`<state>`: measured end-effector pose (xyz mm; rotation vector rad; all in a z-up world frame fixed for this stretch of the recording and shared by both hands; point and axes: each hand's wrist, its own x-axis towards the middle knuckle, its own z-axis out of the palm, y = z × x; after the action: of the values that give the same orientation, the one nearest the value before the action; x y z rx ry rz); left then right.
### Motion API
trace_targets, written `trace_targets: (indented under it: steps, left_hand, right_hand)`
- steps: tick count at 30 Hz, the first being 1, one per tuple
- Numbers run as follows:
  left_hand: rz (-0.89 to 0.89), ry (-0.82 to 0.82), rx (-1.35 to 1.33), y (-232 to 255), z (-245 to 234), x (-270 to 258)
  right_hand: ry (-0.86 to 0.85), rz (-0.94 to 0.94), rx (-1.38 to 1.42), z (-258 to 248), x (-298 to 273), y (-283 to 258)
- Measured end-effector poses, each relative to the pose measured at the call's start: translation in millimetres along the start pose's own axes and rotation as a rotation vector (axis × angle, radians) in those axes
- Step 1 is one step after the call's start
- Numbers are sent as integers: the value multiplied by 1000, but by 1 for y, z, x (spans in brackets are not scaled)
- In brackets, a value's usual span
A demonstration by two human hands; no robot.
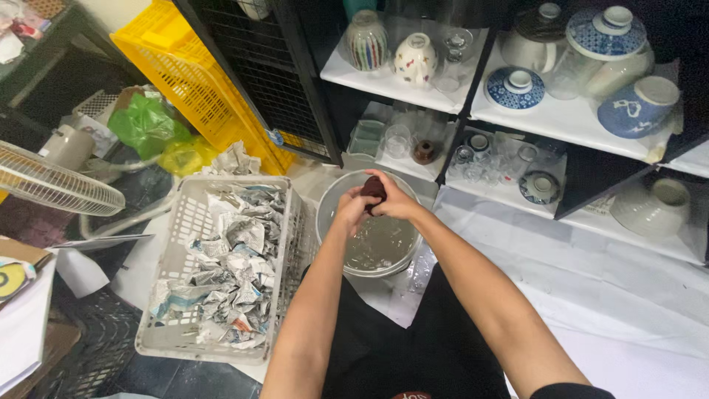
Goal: The person sits on the floor and wipes a clear glass and a striped ceramic mug with a maroon cloth. The person dips the cloth into a bucket of water, wrings it out, and then wipes each item before placing them back on a nearby shelf.
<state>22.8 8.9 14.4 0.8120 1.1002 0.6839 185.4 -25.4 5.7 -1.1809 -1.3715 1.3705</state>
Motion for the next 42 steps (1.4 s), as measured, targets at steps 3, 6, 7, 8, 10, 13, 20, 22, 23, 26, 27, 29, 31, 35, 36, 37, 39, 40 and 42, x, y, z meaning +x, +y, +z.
trace_targets:
  steps: [3, 6, 7, 8, 10, 13, 20, 22, 23, 26, 27, 29, 31, 35, 36, 37, 39, 40, 42]
  left_hand:
    - [37, -56, 2, 9, 2, -2]
    - [-79, -61, 36, 6, -5, 3]
    - [-35, -130, -18, 7, -5, 8]
    - [9, -200, -71, 9, -4, 13]
    - [18, -193, -51, 0, -7, 12]
    - [97, -14, 241, -1, -12, 8]
    - [876, 26, 1183, 41, -17, -51]
    - [1065, -7, 1579, 62, -13, -62]
    - [1114, -27, 1723, 72, -9, -65]
    - [1301, 37, 1840, 96, 5, -66]
    - [1369, 80, 1824, 102, 8, -66]
    - [1387, 64, 1880, 111, 9, -65]
    - [1439, 61, 1910, 116, 8, -67]
    - [1560, 36, 1852, 125, 17, -65]
    - [1573, 17, 1821, 125, 20, -63]
    - [1468, -23, 1840, 124, 19, -62]
    - [1256, -100, 1866, 121, 19, -56]
    - [1267, -86, 1851, 120, 18, -49]
    - [1276, -67, 1818, 110, 16, -36]
  right_hand:
    - [18, 4, -18, 2, 6, -2]
    - [25, -43, -98, 5, 10, 7]
    - [68, -23, -131, 0, 15, 6]
    - [111, -3, -163, -5, 20, 5]
    - [184, 75, -105, -6, 17, 6]
    - [270, 192, 56, -10, 14, -8]
    - [134, 433, 511, -29, 2, -64]
    - [19, 465, 595, -36, 3, -78]
    - [-36, 497, 599, -40, 4, -86]
    - [-125, 540, 548, -46, 6, -104]
    - [-142, 546, 522, -47, 7, -109]
    - [-181, 576, 460, -53, 9, -120]
    - [-223, 583, 408, -51, 10, -130]
    - [-244, 569, 280, -45, 17, -143]
    - [-234, 572, 239, -43, 18, -144]
    - [-226, 568, 213, -39, 18, -143]
    - [-208, 557, 161, -35, 22, -141]
    - [-201, 550, 95, -36, 25, -141]
    - [-189, 544, -31, -35, 30, -135]
